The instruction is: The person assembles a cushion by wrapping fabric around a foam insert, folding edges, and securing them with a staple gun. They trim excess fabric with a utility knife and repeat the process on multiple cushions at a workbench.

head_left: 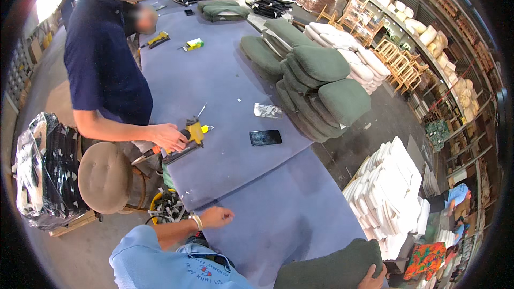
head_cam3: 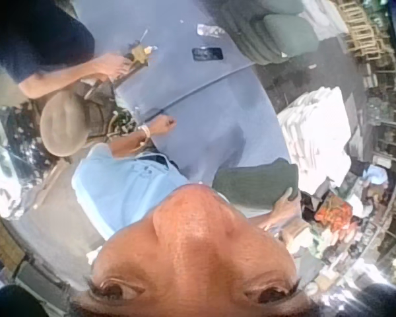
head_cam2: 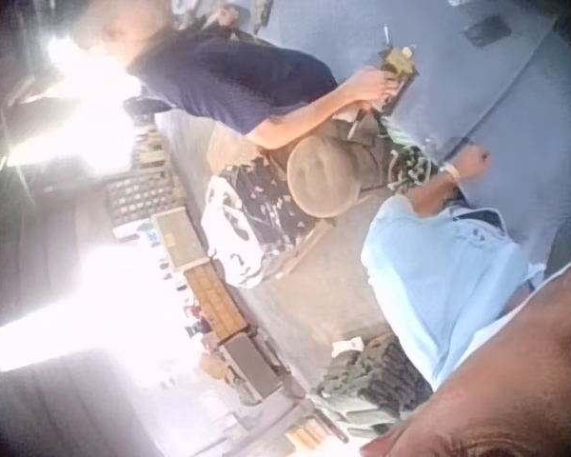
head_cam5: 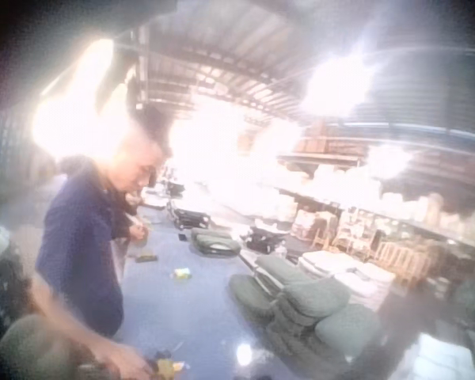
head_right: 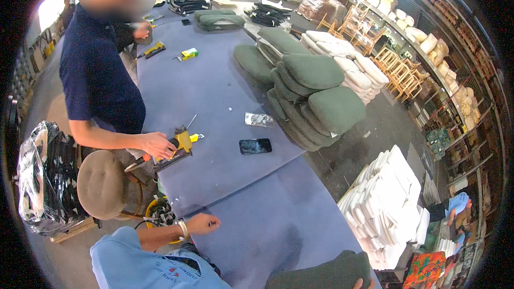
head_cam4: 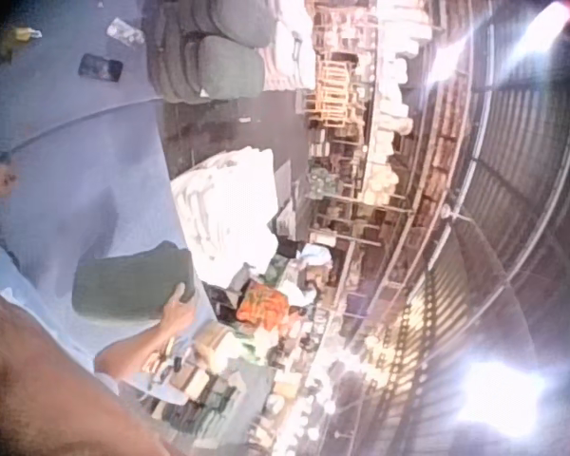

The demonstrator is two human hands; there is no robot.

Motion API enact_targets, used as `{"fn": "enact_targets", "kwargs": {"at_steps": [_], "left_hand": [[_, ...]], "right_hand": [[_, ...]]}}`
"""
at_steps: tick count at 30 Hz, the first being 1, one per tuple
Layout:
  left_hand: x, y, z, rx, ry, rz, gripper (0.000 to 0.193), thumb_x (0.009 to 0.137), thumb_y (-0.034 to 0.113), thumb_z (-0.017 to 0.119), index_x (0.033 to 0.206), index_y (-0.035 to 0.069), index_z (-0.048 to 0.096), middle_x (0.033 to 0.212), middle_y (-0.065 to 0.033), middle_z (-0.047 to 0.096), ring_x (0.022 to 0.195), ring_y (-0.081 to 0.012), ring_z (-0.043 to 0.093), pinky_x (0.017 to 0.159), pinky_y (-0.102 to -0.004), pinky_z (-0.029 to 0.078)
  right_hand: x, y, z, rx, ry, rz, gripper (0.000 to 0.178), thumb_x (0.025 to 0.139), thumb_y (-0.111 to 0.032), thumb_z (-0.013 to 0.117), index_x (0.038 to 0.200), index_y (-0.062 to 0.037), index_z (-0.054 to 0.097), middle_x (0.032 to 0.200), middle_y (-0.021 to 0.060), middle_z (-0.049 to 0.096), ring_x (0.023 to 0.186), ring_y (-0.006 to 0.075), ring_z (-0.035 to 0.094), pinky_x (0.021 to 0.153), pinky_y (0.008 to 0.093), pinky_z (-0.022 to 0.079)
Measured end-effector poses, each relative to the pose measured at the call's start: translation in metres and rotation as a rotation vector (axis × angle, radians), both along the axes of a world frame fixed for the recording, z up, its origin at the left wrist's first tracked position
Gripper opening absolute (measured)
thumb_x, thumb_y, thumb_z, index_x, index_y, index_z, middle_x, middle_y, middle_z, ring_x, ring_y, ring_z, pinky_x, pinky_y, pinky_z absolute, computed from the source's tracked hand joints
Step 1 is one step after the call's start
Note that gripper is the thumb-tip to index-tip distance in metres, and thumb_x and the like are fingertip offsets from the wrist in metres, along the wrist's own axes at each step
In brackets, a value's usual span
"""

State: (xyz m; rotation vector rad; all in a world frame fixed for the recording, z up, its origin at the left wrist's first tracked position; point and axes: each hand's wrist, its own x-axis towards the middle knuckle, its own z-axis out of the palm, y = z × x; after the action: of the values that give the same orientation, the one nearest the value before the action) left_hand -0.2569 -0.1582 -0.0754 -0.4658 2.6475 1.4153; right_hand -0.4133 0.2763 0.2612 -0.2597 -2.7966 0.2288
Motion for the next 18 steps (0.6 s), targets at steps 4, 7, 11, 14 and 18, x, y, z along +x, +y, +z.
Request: {"fn": "enact_targets", "kwargs": {"at_steps": [4, 7, 11, 14, 18], "left_hand": [[0.041, 0.085, -0.005, 0.064, -0.094, -0.041, 0.039, 0.095, 0.041, 0.063, 0.122, 0.014, 0.072, 0.103, -0.0113, 0.077, 0.088, -0.0305, 0.074, 0.083, -0.0427, 0.058], [0.048, 0.140, -0.007, 0.009, -0.114, -0.195, 0.046, 0.095, 0.043, 0.064, 0.129, 0.014, 0.068, 0.102, -0.0097, 0.077, 0.088, -0.0302, 0.074, 0.084, -0.0419, 0.058], [0.027, 0.234, 0.009, 0.076, -0.056, -0.176, 0.062, 0.094, 0.053, 0.065, 0.143, 0.016, 0.058, 0.121, -0.0143, 0.070, 0.103, -0.0317, 0.071, 0.090, -0.0428, 0.057], [0.009, 0.289, 0.050, 0.124, 0.130, -0.188, 0.076, 0.094, 0.059, 0.065, 0.154, 0.018, 0.043, 0.143, -0.0188, 0.056, 0.123, -0.0349, 0.061, 0.098, -0.0453, 0.053], [0.008, 0.366, 0.083, -0.250, 0.324, -0.531, 0.089, 0.090, 0.049, 0.073, 0.162, 0.020, 0.028, 0.154, -0.0178, 0.044, 0.141, -0.0355, 0.046, 0.113, -0.0497, 0.040]], "right_hand": [[0.023, 0.050, -0.015, -0.033, 0.139, 0.070, 0.050, 0.096, -0.044, 0.066, 0.128, -0.0052, 0.068, 0.115, 0.0213, 0.072, 0.106, 0.0382, 0.068, 0.093, 0.0457, 0.052], [0.021, 0.091, -0.045, -0.216, 0.211, 0.334, 0.046, 0.099, -0.036, 0.062, 0.134, -0.0053, 0.062, 0.126, 0.0218, 0.062, 0.113, 0.0363, 0.062, 0.098, 0.0459, 0.048], [0.012, 0.139, -0.047, -0.594, 0.114, 0.804, 0.041, 0.101, -0.019, 0.056, 0.137, 0.0010, 0.058, 0.155, 0.0248, 0.045, 0.143, 0.0343, 0.045, 0.118, 0.0441, 0.031], [-0.002, 0.162, -0.080, -0.714, 0.238, 0.683, 0.041, 0.102, -0.027, 0.058, 0.128, 0.0040, 0.063, 0.142, 0.0253, 0.056, 0.134, 0.0339, 0.052, 0.112, 0.0448, 0.038], [-0.010, 0.208, -0.121, -0.829, 0.219, 0.244, 0.036, 0.102, -0.026, 0.060, 0.120, 0.0042, 0.067, 0.130, 0.0224, 0.065, 0.128, 0.0324, 0.056, 0.110, 0.0421, 0.041]]}}
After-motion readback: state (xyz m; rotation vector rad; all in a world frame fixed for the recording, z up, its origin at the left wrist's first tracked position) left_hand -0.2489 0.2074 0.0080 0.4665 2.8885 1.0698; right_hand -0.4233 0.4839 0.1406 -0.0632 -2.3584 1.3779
